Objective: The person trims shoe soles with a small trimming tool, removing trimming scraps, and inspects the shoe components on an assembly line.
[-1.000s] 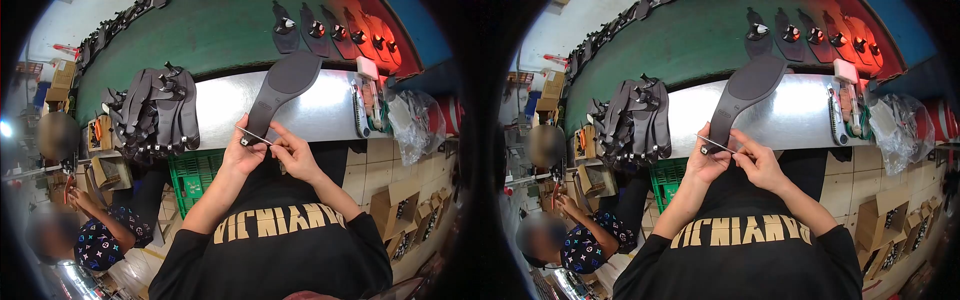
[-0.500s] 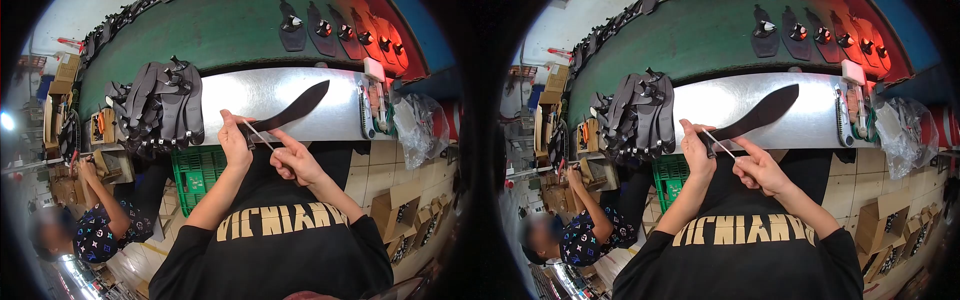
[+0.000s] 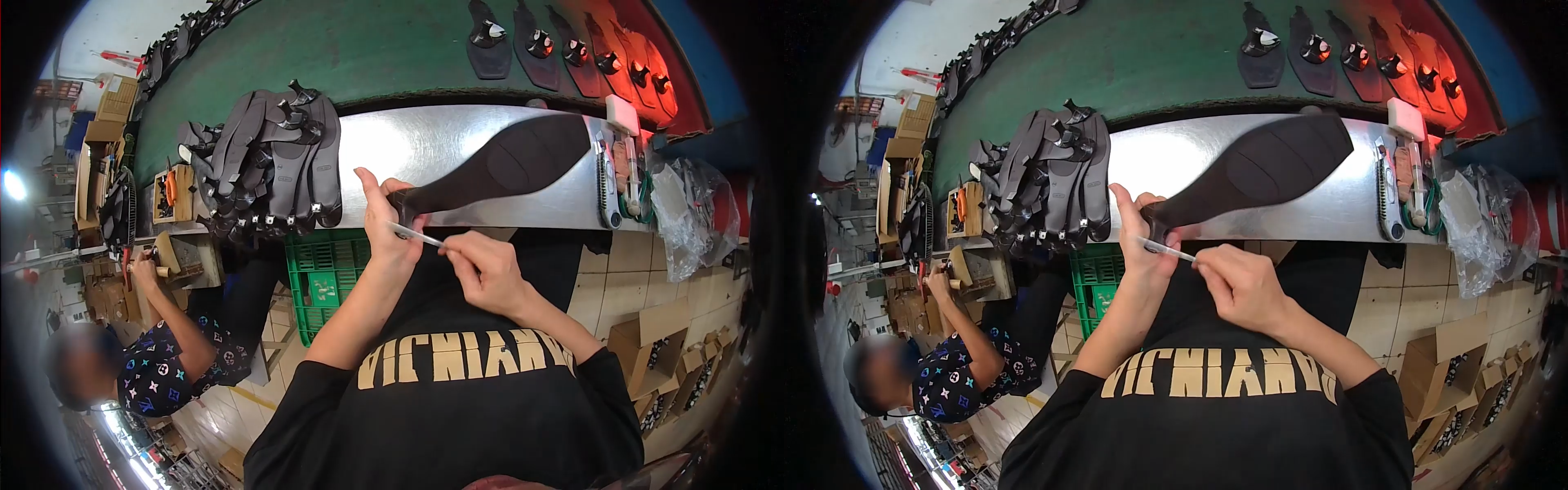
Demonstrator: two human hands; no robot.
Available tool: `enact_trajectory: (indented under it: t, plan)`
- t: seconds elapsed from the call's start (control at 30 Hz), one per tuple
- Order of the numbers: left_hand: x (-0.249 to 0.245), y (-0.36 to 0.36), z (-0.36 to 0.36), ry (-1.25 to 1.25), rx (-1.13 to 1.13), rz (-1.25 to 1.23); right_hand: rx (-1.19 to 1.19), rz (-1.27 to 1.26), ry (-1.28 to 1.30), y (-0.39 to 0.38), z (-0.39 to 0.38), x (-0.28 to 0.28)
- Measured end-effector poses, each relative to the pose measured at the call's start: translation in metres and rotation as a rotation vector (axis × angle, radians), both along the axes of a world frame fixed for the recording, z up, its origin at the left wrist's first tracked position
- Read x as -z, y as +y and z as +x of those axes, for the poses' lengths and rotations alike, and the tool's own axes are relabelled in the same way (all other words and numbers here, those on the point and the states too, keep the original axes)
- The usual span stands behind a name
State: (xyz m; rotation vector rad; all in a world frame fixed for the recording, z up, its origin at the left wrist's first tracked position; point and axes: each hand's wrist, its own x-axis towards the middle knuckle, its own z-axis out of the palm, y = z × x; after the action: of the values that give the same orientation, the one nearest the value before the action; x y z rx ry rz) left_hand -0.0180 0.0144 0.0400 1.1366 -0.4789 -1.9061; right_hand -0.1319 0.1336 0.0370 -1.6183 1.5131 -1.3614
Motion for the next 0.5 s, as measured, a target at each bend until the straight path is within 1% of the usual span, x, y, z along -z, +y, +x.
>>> enact_trajectory:
  t: [0.03, 0.07, 0.13, 0.17, 0.2, 0.27, 0.33, 0.37, 0.4, 0.47, 0.5]
  plan:
    - [0.007, -0.004, 0.004, 0.138, 0.074, 0.006, -0.083, -0.044, 0.099, 0.003, 0.000, -0.002]
    - [0.008, -0.006, 0.002, 0.280, 0.074, 0.084, -0.119, -0.027, 0.015, 0.004, 0.006, -0.006]
    - [0.004, -0.012, 0.000, 0.404, 0.052, 0.372, 0.042, -0.025, -0.040, -0.003, 0.005, -0.006]
    - [0.002, -0.007, -0.002, 0.403, 0.064, 0.334, 0.133, 0.044, -0.020, -0.008, 0.000, -0.005]
    - [-0.011, -0.008, -0.008, 0.393, 0.005, 0.435, 0.157, 0.045, 0.065, -0.013, -0.005, 0.001]
    - [0.015, -0.012, 0.000, 0.457, 0.164, 0.253, 0.111, 0.093, 0.030, -0.015, 0.001, 0.004]
    - [0.010, -0.019, 0.004, 0.486, 0.111, 0.303, 0.033, 0.091, -0.012, -0.017, 0.013, -0.002]
    - [0.002, -0.025, 0.003, 0.481, 0.028, 0.301, -0.077, 0.042, -0.068, -0.018, 0.015, -0.009]
    - [-0.004, -0.036, 0.007, 0.483, -0.040, 0.251, -0.195, -0.142, 0.040, -0.019, 0.023, -0.012]
    - [-0.019, -0.061, 0.027, 0.482, -0.178, 0.166, -0.284, -0.128, -0.017, -0.017, 0.035, -0.027]
    - [-0.031, -0.077, 0.043, 0.434, -0.257, 0.078, -0.208, -0.131, 0.009, -0.023, 0.029, -0.027]
